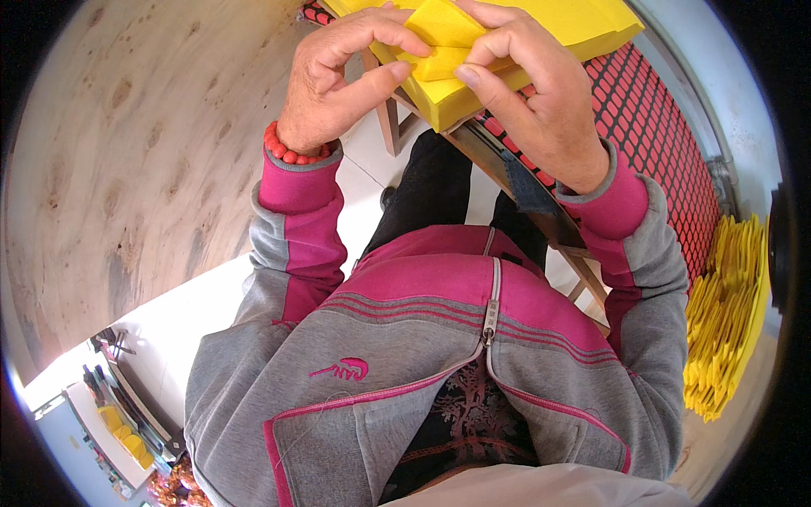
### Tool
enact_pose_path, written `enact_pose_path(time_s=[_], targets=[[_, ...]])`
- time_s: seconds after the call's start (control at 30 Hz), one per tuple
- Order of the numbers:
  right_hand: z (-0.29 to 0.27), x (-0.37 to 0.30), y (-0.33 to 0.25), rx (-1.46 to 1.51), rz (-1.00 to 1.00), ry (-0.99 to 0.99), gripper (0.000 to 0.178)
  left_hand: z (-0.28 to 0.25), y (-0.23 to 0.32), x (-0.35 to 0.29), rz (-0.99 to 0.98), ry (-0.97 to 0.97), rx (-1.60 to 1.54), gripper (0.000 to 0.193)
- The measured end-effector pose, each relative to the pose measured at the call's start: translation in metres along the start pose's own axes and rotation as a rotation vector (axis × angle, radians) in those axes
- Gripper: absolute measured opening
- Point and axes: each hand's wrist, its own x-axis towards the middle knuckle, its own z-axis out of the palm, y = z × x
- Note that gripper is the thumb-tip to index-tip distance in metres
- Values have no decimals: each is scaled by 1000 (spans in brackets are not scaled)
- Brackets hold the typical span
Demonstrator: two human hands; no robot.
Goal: The person folds yellow paper sheets by hand on a patterned table, repeatedly folding each sheet in half and stacking the finished pieces. The person handles the sheets one at a time, aligning edges and pressing folds before placing them in a growing stack.
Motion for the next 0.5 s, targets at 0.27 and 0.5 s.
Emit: enact_pose_path(time_s=[0.27,0.5], targets=[[0,-1,-1,28,43,-10,15,1,1,-2,-66,21,-60,22],[-3,-3,-2,102,84,-19,14,-1,-4,-2,-62,4,-88,21]])
